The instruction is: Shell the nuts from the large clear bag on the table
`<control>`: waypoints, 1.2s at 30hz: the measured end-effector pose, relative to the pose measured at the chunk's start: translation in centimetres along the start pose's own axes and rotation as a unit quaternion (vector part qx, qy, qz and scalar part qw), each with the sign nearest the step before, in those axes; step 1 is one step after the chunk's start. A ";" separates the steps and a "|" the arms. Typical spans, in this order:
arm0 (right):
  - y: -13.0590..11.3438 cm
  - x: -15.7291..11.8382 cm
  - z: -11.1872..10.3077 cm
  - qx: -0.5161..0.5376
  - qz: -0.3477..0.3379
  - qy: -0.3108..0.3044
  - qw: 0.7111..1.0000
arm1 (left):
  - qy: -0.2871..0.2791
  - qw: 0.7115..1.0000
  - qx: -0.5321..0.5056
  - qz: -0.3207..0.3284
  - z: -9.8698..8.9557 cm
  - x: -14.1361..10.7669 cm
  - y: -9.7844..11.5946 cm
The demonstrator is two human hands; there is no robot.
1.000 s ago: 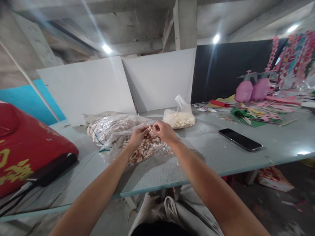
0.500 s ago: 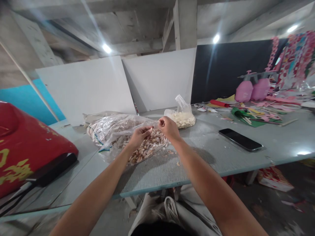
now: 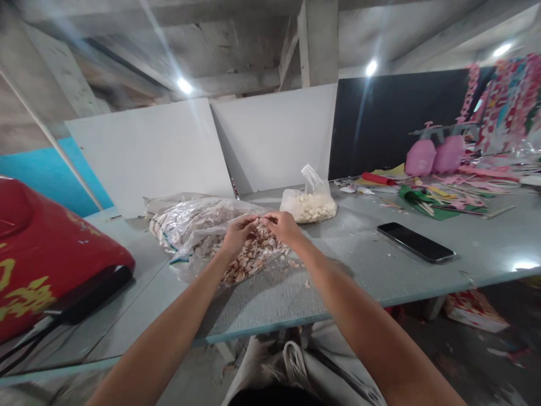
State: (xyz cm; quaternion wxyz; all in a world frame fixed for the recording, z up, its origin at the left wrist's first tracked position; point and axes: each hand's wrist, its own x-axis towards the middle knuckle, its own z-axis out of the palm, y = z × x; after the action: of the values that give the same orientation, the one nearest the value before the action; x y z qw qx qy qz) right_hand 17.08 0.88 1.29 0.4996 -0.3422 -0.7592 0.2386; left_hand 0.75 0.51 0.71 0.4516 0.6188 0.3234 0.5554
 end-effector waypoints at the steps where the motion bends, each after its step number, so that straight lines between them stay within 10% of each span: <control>1: 0.0 0.0 0.2 0.016 0.011 -0.009 1.000 | -0.004 1.000 -0.003 -0.004 0.0 0.0 -0.1; 25: 0.1 0.0 0.0 -0.134 -0.057 0.154 0.977 | 0.045 0.998 -0.043 -0.029 0.4 0.2 -0.2; 36: -0.3 -0.1 0.1 -0.149 -0.109 0.028 0.982 | 0.049 0.998 0.031 0.003 -0.2 0.8 -0.9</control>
State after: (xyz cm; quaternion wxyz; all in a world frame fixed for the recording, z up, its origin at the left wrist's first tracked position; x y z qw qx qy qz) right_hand 16.94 0.61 1.45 0.4872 -0.3341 -0.8048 0.0573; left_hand 0.78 1.66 0.17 0.4146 0.6052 0.3603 0.5762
